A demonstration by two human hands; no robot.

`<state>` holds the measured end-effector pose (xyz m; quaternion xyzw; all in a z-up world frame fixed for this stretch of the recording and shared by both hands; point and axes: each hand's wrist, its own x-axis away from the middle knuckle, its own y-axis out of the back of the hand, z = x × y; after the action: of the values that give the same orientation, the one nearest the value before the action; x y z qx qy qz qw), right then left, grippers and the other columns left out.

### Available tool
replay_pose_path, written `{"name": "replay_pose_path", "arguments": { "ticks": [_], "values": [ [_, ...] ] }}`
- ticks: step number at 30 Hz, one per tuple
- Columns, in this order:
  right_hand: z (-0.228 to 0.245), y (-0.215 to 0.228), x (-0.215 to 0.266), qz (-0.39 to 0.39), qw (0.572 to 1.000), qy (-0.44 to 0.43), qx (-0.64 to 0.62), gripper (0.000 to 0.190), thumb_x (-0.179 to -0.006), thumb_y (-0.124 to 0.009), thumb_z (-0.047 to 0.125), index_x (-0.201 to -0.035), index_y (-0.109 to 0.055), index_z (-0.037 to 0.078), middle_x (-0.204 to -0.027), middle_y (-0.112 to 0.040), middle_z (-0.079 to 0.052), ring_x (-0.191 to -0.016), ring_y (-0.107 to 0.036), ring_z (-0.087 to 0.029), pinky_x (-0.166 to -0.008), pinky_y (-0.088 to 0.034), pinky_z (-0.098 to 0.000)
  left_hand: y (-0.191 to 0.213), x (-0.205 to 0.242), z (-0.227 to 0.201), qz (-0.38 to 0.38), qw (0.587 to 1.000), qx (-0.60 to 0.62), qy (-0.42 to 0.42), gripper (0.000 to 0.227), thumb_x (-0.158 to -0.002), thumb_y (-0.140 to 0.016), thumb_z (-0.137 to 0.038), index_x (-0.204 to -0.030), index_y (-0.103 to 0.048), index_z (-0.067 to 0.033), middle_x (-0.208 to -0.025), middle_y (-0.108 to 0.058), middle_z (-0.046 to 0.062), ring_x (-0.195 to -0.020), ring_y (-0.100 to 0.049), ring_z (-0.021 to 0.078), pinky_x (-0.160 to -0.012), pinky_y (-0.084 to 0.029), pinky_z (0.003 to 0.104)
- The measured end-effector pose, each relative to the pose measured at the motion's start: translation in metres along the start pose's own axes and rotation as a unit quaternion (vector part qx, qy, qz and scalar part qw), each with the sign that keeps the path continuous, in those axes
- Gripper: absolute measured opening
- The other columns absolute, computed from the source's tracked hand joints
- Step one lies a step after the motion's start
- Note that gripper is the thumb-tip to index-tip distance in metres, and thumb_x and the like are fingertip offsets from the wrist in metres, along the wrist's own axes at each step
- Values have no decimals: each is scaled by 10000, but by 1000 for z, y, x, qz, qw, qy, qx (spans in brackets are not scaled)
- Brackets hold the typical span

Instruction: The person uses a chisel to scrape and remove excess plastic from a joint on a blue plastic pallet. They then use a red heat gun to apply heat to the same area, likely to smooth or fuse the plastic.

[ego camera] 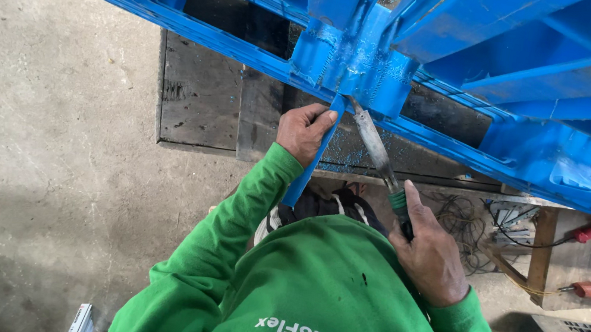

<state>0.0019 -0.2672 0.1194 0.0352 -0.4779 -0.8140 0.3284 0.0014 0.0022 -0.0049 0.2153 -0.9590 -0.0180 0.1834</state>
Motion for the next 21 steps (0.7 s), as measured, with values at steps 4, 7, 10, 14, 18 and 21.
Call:
{"name": "replay_pose_path", "arguments": {
  "ticks": [4,7,10,14,18,21],
  "values": [
    [2,1,0,18,1000,-17,18,833,-845,-701,164,-1582,-318,112,-1113,-659,-203,-864,-677,-437,-725,-535,-507,1,0,1,6,1000,7,-4,296,-965,-691,-298,-1007,-784,-20,-660,-613,-14,-611,-530,63,-548,-460,289],
    [4,5,1,30,998,-32,32,847,-843,-694,181,-1588,-295,132,-1102,-661,-194,-812,-681,-438,-697,-540,-527,0,-1,1,8,1000,7,-17,293,-970,-699,-289,-1011,-786,-12,-669,-608,-9,-623,-520,65,-553,-454,289],
    [9,8,2,40,998,-37,41,851,-855,-682,208,-1596,-270,133,-1097,-654,-199,-767,-678,-444,-671,-538,-545,2,-1,1,12,1000,4,-21,288,-974,-698,-284,-1013,-785,-12,-678,-621,-10,-633,-527,61,-561,-459,285],
    [17,12,1,49,995,-56,70,840,-873,-670,236,-1599,-260,136,-1077,-642,-201,-731,-672,-445,-653,-537,-552,6,-2,-1,30,999,14,-15,289,-966,-698,-286,-1022,-780,-15,-682,-627,-14,-631,-531,58,-558,-463,284],
    [24,13,2,59,990,-80,104,817,-890,-657,242,-1597,-259,154,-1038,-640,-174,-690,-675,-416,-644,-544,-538,11,-8,3,47,998,1,-36,284,-966,-722,-267,-1002,-773,10,-696,-641,-10,-652,-534,58,-577,-476,274],
    [26,11,5,42,993,-54,97,834,-873,-664,223,-1599,-266,125,-1005,-635,-178,-681,-674,-394,-625,-542,-519,15,-11,10,92,995,46,3,262,-946,-731,-237,-1013,-766,14,-725,-645,-17,-639,-546,63,-555,-474,269]
  ]
}}
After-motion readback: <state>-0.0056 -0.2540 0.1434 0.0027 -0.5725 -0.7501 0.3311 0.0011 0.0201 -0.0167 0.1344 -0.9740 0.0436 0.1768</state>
